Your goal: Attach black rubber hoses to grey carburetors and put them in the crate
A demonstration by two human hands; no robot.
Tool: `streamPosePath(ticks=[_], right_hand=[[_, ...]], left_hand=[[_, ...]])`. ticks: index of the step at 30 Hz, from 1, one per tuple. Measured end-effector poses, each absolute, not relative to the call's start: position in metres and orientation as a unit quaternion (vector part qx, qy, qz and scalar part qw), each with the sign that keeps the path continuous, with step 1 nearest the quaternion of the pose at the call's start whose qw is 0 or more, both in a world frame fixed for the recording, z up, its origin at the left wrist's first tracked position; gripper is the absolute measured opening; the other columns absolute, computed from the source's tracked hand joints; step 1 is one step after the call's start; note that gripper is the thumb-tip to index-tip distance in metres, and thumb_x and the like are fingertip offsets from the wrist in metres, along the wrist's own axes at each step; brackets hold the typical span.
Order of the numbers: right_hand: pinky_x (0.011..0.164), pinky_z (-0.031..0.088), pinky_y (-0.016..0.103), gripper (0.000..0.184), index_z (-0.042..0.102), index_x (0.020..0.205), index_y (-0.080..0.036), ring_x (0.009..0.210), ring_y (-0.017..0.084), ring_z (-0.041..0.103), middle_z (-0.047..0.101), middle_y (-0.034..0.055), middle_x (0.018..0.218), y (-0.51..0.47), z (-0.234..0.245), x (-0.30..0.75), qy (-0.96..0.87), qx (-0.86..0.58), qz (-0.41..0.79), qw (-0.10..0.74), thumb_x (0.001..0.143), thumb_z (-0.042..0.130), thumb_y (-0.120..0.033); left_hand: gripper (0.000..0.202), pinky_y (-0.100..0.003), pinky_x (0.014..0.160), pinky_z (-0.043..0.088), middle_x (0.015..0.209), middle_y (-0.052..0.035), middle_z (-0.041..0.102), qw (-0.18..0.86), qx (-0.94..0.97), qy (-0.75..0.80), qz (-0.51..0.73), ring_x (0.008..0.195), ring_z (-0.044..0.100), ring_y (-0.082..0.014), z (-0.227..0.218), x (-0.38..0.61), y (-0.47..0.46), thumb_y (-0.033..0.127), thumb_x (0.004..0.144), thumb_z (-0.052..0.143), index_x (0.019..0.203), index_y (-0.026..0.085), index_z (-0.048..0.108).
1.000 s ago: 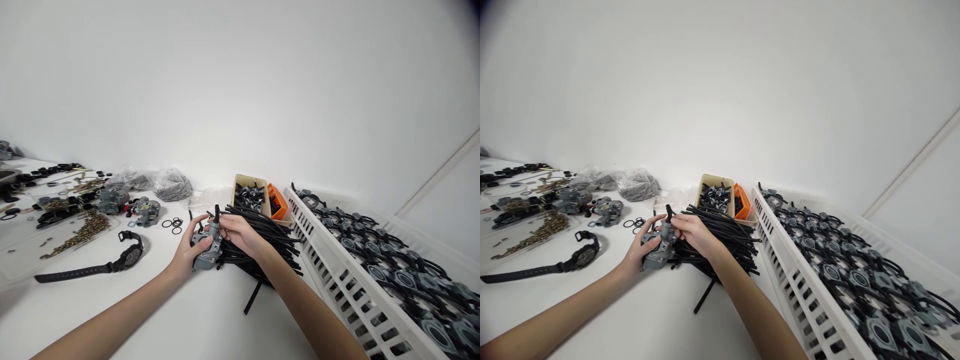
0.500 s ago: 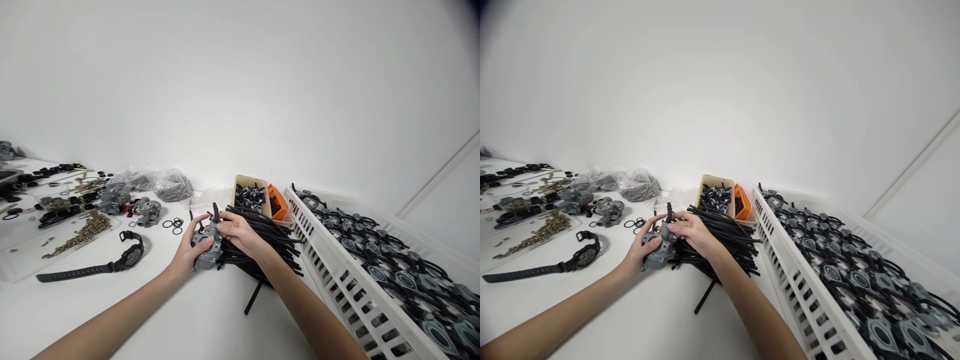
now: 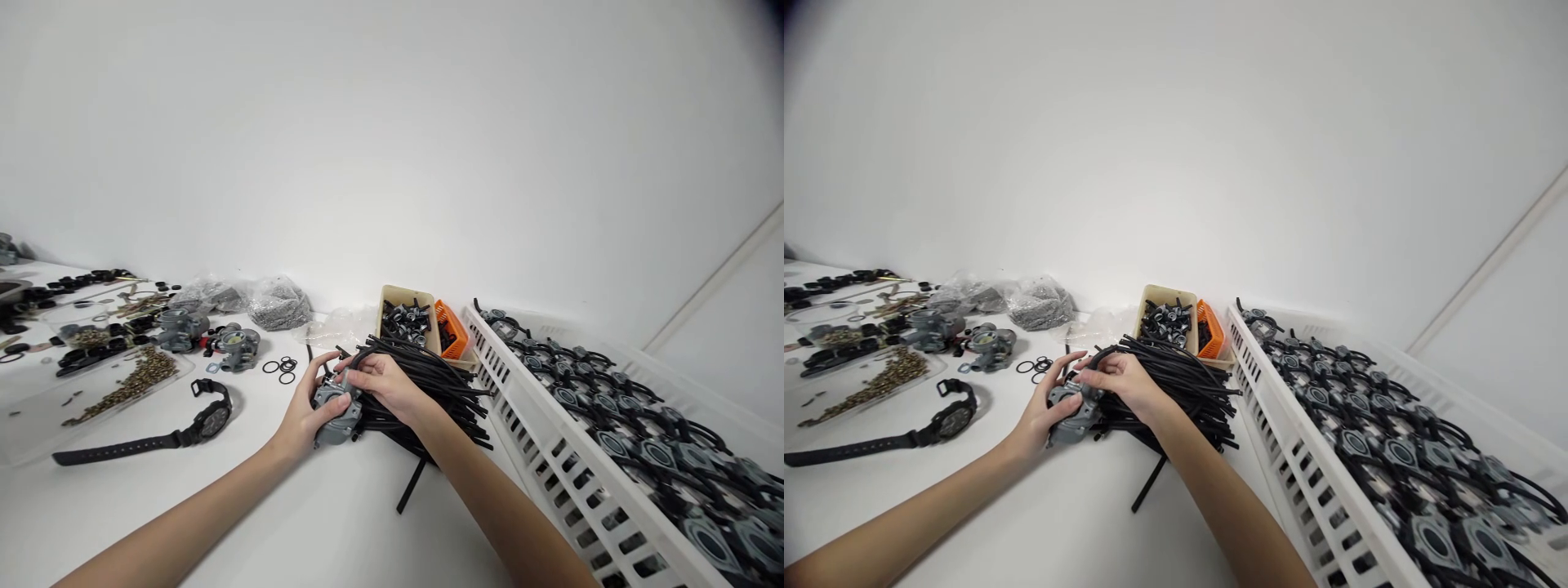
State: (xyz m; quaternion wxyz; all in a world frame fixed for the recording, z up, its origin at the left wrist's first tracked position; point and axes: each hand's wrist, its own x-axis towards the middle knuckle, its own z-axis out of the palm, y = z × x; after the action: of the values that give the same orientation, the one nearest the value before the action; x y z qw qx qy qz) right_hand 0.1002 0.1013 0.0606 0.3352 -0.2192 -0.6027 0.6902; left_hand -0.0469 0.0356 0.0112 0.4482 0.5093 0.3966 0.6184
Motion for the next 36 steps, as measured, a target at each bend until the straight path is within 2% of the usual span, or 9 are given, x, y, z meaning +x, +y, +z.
streamPosePath(ticks=[4,9,13,19,24,27,30,33,36], right_hand=[[0.062,0.037,0.025,0.032,0.072,0.078,-0.013,0.065,0.012,0.056,0.069,0.004,0.072,0.109,0.057,0.105,-0.561,-0.197,0.735,0.325,0.067,0.081,-0.042],[0.059,0.035,0.024,0.026,0.064,0.072,-0.016,0.066,0.012,0.057,0.067,0.0017,0.07,0.108,0.057,0.108,-0.558,-0.19,0.739,0.327,0.063,0.084,-0.03],[0.067,0.043,0.026,0.033,0.059,0.074,-0.018,0.07,0.015,0.063,0.068,0.0001,0.07,0.104,0.06,0.107,-0.562,-0.183,0.738,0.326,0.062,0.086,-0.032],[0.086,0.046,0.033,0.05,0.068,0.11,-0.02,0.085,0.017,0.067,0.071,0.0021,0.088,0.098,0.062,0.103,-0.621,-0.216,0.678,0.328,0.065,0.084,-0.034],[0.088,0.045,0.033,0.032,0.075,0.088,-0.018,0.085,0.016,0.065,0.072,0.002,0.088,0.096,0.061,0.099,-0.633,-0.233,0.651,0.348,0.063,0.084,-0.035],[0.081,0.045,0.03,0.034,0.074,0.087,-0.017,0.078,0.015,0.063,0.071,0.0029,0.082,0.101,0.058,0.101,-0.623,-0.214,0.671,0.339,0.064,0.083,-0.041],[0.071,0.042,0.028,0.038,0.073,0.087,-0.013,0.072,0.014,0.059,0.07,0.0059,0.078,0.108,0.055,0.105,-0.598,-0.186,0.711,0.321,0.071,0.077,-0.047],[0.065,0.04,0.027,0.03,0.069,0.078,-0.014,0.068,0.013,0.057,0.069,0.0054,0.077,0.111,0.052,0.108,-0.565,-0.178,0.736,0.327,0.066,0.083,-0.037],[0.065,0.042,0.026,0.031,0.064,0.072,-0.016,0.066,0.013,0.06,0.066,0.0003,0.07,0.11,0.053,0.108,-0.543,-0.19,0.741,0.346,0.058,0.088,-0.029]], left_hand=[[0.081,-0.029,0.073,0.047,0.091,-0.0033,0.063,0.465,0.493,0.397,0.619,0.08,0.059,-0.0183,0.011,-0.046,0.035,0.054,0.066,0.075,0.133,0.023,0.04],[0.083,-0.028,0.072,0.047,0.087,-0.0021,0.061,0.469,0.49,0.397,0.618,0.078,0.058,-0.0172,0.013,-0.046,0.034,0.055,0.065,0.075,0.133,0.023,0.04],[0.082,-0.028,0.072,0.047,0.089,-0.0023,0.06,0.454,0.503,0.403,0.615,0.078,0.056,-0.0175,0.014,-0.047,0.033,0.055,0.066,0.075,0.133,0.023,0.04],[0.073,-0.032,0.082,0.045,0.105,-0.0061,0.062,0.41,0.543,0.407,0.61,0.095,0.056,-0.0221,0.017,-0.046,0.033,0.053,0.068,0.074,0.129,0.023,0.046],[0.077,-0.033,0.081,0.043,0.095,-0.0058,0.063,0.394,0.543,0.425,0.608,0.098,0.056,-0.0256,0.013,-0.047,0.034,0.052,0.067,0.075,0.13,0.021,0.044],[0.079,-0.033,0.079,0.044,0.089,-0.004,0.062,0.404,0.529,0.427,0.611,0.092,0.057,-0.0246,0.012,-0.047,0.035,0.053,0.067,0.075,0.132,0.022,0.042],[0.079,-0.033,0.078,0.046,0.093,-0.005,0.063,0.424,0.513,0.423,0.615,0.09,0.058,-0.0232,0.013,-0.046,0.034,0.054,0.067,0.073,0.133,0.022,0.041],[0.081,-0.032,0.077,0.048,0.097,-0.0062,0.064,0.441,0.503,0.417,0.615,0.089,0.059,-0.0222,0.014,-0.046,0.034,0.054,0.066,0.074,0.133,0.022,0.04],[0.081,-0.032,0.077,0.048,0.095,-0.006,0.064,0.443,0.502,0.417,0.615,0.088,0.059,-0.022,0.014,-0.047,0.034,0.053,0.066,0.075,0.133,0.022,0.042]])
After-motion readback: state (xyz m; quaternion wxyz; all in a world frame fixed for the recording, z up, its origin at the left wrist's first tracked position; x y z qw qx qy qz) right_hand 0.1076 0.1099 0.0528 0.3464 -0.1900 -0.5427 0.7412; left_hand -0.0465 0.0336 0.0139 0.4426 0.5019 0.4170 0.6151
